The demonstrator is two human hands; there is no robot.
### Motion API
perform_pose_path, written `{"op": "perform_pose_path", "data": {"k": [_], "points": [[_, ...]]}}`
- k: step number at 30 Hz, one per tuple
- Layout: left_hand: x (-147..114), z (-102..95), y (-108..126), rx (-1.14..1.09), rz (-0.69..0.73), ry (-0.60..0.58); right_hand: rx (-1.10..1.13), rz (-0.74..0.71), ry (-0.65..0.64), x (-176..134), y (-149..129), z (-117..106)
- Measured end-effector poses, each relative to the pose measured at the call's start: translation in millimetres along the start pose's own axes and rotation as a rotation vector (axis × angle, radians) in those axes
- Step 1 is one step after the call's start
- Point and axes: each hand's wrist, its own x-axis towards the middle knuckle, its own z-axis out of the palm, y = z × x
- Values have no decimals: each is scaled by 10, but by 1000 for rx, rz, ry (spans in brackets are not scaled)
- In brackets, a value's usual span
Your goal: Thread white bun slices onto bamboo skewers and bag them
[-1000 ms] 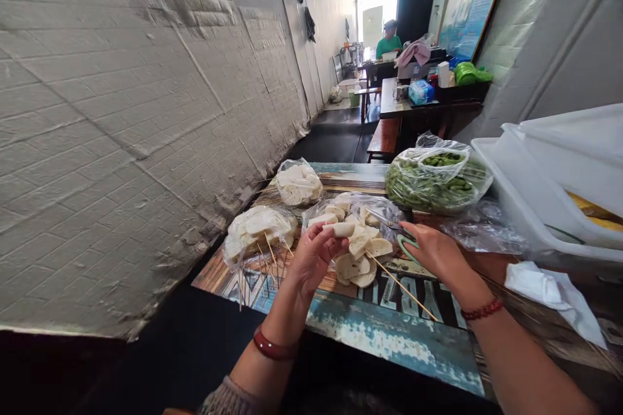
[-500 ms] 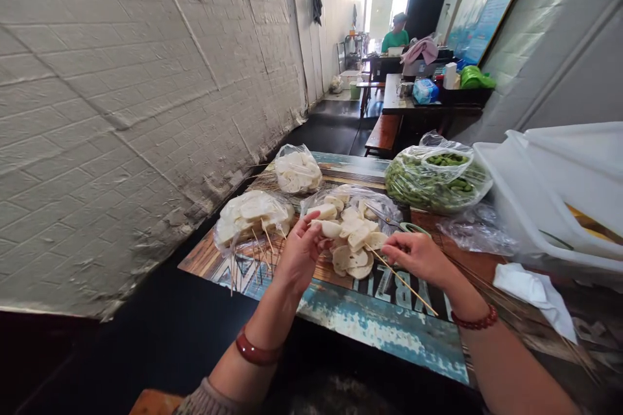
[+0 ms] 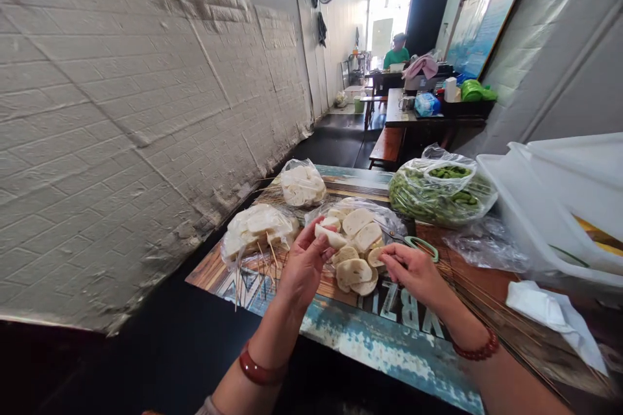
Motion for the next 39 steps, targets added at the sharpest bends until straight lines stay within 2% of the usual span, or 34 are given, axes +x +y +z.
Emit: {"op": "perform_pose_path", "data": {"k": [4, 11, 15, 25, 39], "points": [[-23, 84, 71, 16, -20, -80, 132, -15, 69, -30, -13, -43], [6, 83, 122, 5, -19, -97, 367, 112, 10, -69, -20, -13], [-2, 81, 140, -11, 22, -97, 391, 126, 56, -60, -66, -8], [1, 93, 144, 154, 136, -59, 505, 180, 80, -66, -13, -25], [-21, 116, 196, 57, 114, 2, 477, 237, -64, -81, -7, 7]]}}
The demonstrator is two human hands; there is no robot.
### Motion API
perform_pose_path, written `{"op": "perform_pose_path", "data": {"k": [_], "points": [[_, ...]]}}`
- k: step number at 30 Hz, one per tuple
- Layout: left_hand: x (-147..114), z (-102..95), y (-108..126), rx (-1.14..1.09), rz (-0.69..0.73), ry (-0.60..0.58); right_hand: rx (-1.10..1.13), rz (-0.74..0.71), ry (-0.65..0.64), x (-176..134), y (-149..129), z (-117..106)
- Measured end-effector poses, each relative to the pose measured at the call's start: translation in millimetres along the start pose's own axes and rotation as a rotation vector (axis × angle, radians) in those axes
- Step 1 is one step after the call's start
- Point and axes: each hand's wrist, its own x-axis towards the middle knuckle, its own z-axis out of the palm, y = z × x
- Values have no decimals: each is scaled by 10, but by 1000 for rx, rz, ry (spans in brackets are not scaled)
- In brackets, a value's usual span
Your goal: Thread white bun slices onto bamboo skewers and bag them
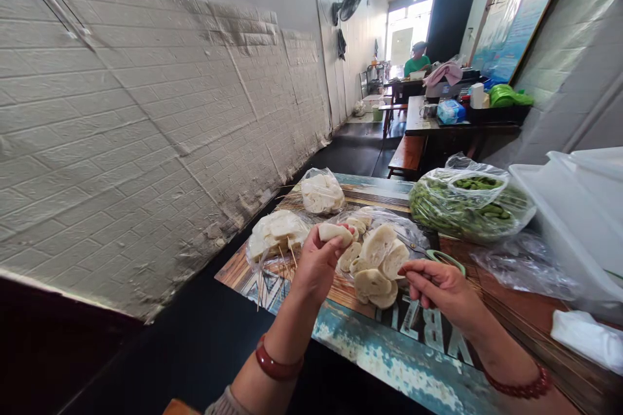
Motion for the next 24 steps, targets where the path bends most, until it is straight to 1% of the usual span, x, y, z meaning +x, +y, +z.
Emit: {"op": "perform_pose_path", "data": {"k": [5, 10, 15, 18, 21, 24], "points": [[6, -20, -9, 25, 34, 58, -68, -55, -28, 11, 11, 25], [-1, 16, 2, -52, -41, 13, -147, -78, -37, 26, 27, 36], [-2, 9, -1, -63, -101, -6, -135, -56, -21, 41, 42, 33], [-8, -18, -15, 8, -69, -32, -131, -58, -13, 35, 29, 32], [-16, -29, -22, 72, -42, -85, -135, -58, -9, 28, 12, 33], [-21, -26, -22, 54, -56, -83, -117, -58, -1, 30, 2, 34]]}}
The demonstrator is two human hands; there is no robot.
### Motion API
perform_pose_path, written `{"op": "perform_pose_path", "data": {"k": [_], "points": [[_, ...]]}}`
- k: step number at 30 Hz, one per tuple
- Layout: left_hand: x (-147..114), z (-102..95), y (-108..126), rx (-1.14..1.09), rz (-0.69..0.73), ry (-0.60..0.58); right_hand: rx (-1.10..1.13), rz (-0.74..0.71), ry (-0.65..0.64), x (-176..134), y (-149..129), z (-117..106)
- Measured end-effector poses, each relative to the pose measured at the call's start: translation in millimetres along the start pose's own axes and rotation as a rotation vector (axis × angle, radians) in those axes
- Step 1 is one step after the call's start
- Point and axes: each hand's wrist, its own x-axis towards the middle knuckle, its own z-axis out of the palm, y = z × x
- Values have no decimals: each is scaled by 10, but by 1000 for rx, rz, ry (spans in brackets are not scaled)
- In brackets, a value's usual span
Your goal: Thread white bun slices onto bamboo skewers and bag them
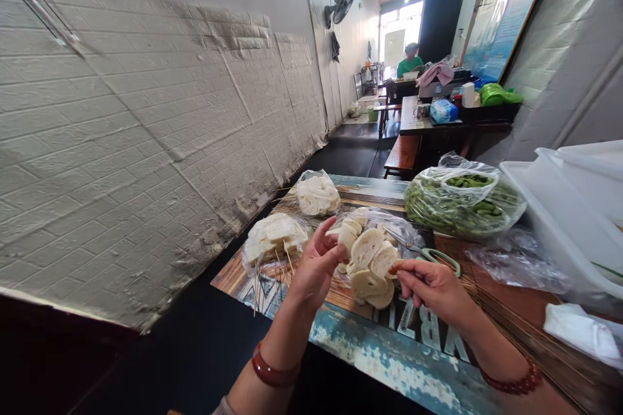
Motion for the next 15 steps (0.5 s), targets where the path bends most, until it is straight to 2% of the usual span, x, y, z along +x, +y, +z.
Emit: {"op": "perform_pose_path", "data": {"k": [3, 10, 15], "points": [[4, -3, -4, -44, -18, 49, 16, 5, 30, 3, -11, -2], [26, -36, -29, -68, 48, 76, 11, -6, 15, -11, -26, -2], [17, -13, -9, -62, 25, 91, 18, -6, 22, -9, 7, -4]]}}
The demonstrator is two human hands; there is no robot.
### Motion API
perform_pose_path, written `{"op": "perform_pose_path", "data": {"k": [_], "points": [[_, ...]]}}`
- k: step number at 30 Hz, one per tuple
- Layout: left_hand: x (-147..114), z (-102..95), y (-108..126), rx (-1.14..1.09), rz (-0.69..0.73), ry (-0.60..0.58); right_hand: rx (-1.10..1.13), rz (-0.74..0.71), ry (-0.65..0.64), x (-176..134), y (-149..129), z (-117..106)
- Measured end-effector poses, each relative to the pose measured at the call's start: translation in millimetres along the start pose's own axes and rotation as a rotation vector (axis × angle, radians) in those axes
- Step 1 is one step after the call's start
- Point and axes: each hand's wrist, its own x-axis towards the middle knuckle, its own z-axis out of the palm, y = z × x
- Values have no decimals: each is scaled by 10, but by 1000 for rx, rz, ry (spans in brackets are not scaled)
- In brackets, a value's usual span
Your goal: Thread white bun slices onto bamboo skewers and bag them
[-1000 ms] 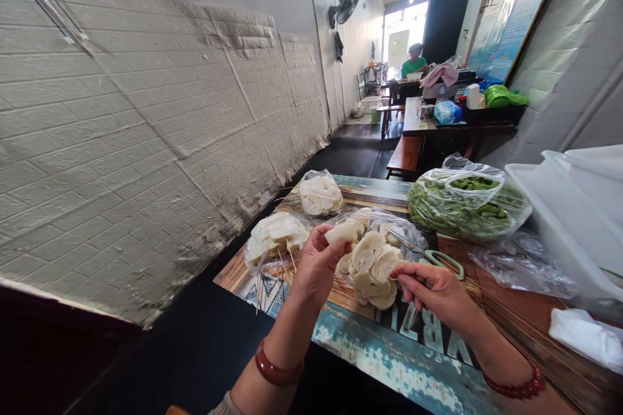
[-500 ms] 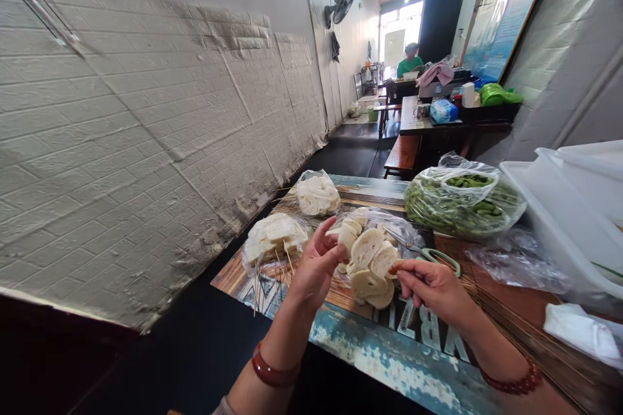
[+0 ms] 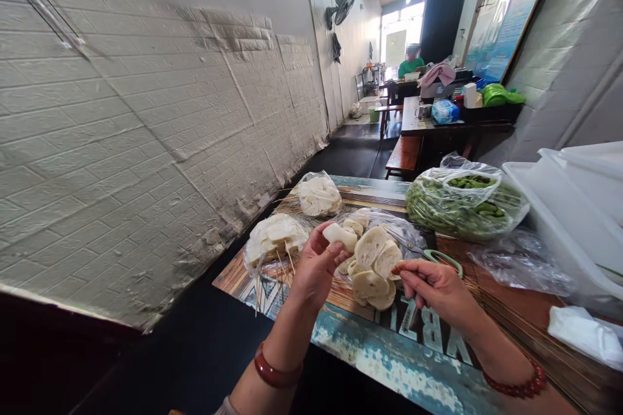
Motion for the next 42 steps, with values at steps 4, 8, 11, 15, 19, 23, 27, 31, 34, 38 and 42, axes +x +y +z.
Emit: {"op": "perform_pose_path", "data": {"k": [4, 8, 11, 15, 19, 23, 27, 31, 34, 38, 42], "points": [[5, 13, 7, -14, -2, 6, -22, 1, -9, 9, 22, -8], [10, 9, 2, 10, 27, 0, -33, 2, -16, 11, 16, -12], [8, 9, 1, -2, 28, 4, -45, -8, -28, 9, 4, -12], [0, 19, 13, -6, 14, -17, -46, -11, -34, 12, -17, -5], [9, 12, 14, -6, 37, 3, -15, 12, -28, 17, -34, 1], [42, -3, -2, -16, 23, 39, -18, 19, -29, 17, -18, 0], [54, 14, -13, -53, -19, 89, -46, 1, -50, 14, 12, -3], [34, 31, -44, -60, -66, 68, -82, -32, -85, 16, 23, -7], [13, 35, -75, -66, -81, 34, -98, -32, -78, 25, 27, -5], [-11, 44, -60, -95, -114, -24, -102, -13, -37, 33, 25, 1], [-2, 29, -2, -66, -91, -25, -97, 1, -27, 31, 4, 2]]}}
